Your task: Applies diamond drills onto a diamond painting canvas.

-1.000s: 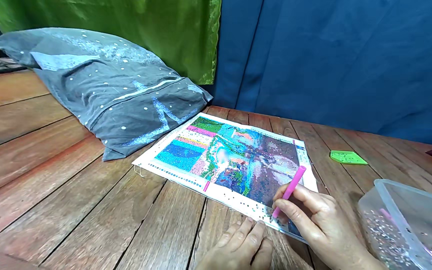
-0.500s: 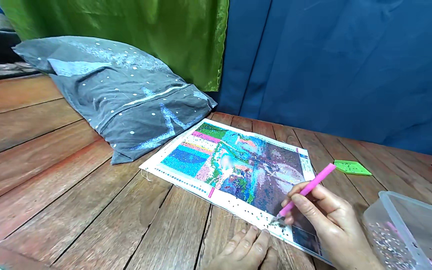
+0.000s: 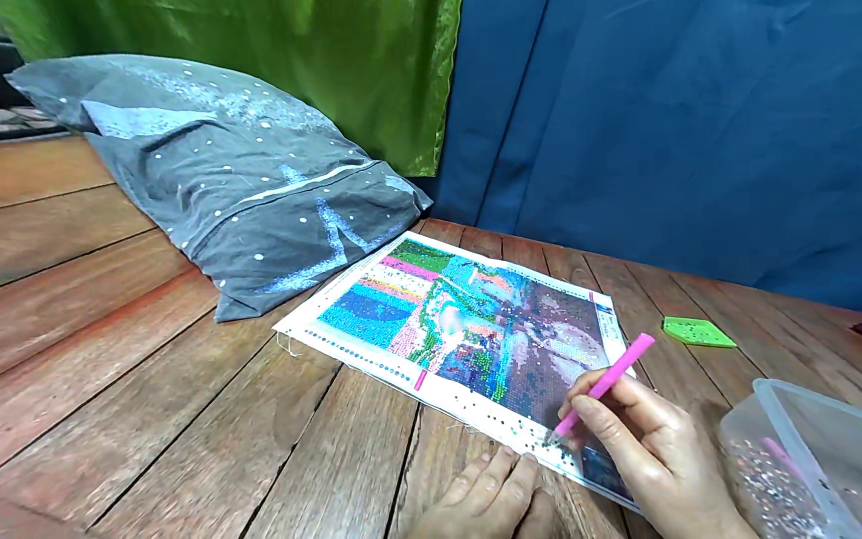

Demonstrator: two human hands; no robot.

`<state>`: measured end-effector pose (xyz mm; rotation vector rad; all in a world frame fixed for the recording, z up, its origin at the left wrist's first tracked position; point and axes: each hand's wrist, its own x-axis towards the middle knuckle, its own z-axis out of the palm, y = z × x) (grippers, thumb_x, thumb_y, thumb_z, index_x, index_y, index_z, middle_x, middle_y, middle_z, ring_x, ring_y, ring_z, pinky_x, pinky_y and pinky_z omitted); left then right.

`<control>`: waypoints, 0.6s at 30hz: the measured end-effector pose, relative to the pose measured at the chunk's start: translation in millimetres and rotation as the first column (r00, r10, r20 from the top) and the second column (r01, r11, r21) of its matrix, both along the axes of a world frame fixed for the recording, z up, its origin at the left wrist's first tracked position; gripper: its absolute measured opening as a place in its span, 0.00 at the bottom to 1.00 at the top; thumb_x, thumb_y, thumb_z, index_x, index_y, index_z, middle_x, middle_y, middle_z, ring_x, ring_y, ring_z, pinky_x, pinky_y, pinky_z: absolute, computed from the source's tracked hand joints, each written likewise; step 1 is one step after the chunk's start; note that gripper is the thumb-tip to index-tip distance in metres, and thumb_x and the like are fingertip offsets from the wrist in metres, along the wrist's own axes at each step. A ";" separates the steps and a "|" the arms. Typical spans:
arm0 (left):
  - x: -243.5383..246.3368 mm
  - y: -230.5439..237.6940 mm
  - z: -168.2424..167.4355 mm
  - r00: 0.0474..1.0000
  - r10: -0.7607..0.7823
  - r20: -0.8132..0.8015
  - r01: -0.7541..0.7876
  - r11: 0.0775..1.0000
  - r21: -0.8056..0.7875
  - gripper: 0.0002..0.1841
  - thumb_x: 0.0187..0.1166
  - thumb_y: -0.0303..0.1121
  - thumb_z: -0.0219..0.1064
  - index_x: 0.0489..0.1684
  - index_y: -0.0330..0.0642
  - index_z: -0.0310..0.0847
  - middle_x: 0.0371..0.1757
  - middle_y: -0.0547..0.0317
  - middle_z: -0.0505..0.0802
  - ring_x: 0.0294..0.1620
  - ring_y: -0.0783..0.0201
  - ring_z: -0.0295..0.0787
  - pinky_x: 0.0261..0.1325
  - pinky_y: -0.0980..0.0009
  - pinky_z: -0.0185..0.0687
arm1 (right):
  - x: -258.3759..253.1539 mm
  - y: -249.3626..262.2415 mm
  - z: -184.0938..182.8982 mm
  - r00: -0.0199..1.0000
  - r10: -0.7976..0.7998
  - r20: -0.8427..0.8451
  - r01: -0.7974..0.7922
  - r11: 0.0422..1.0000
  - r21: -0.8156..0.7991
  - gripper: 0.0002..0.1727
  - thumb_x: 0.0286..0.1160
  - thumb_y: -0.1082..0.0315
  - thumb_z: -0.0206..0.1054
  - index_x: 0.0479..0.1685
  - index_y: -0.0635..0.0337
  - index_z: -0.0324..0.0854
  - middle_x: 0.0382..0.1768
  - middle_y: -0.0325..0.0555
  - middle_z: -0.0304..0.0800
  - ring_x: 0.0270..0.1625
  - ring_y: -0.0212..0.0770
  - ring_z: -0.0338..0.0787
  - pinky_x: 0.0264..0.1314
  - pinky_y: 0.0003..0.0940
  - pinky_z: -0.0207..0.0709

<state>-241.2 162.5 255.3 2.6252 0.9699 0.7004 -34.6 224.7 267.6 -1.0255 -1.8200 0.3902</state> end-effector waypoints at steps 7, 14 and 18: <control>-0.2 -0.1 -0.4 1.000 0.002 -0.009 -0.002 1.000 0.023 0.23 0.85 0.37 0.60 0.70 0.28 0.81 0.77 0.35 0.83 0.81 0.38 0.78 0.82 0.49 0.71 | 2.9 1.8 -2.9 0.996 -0.020 0.082 0.013 0.997 0.079 0.15 0.84 0.59 0.57 0.39 0.59 0.84 0.28 0.30 0.88 0.30 0.18 0.88 0.34 0.14 0.85; -0.4 0.5 -1.1 1.000 -0.004 -0.005 0.005 1.000 0.023 0.23 0.86 0.38 0.60 0.70 0.28 0.81 0.77 0.34 0.83 0.81 0.38 0.78 0.82 0.49 0.71 | 3.4 2.5 -3.4 0.995 -0.011 0.097 0.003 0.996 0.087 0.15 0.85 0.59 0.56 0.38 0.58 0.84 0.27 0.30 0.87 0.30 0.17 0.87 0.34 0.13 0.83; -0.5 0.7 -1.2 1.000 0.002 -0.004 -0.002 1.000 0.027 0.23 0.86 0.38 0.60 0.69 0.28 0.81 0.76 0.35 0.84 0.80 0.38 0.78 0.82 0.49 0.72 | 3.8 3.0 -2.6 0.998 0.003 0.061 -0.007 0.998 0.065 0.14 0.85 0.60 0.57 0.39 0.59 0.84 0.28 0.30 0.88 0.29 0.18 0.88 0.32 0.15 0.85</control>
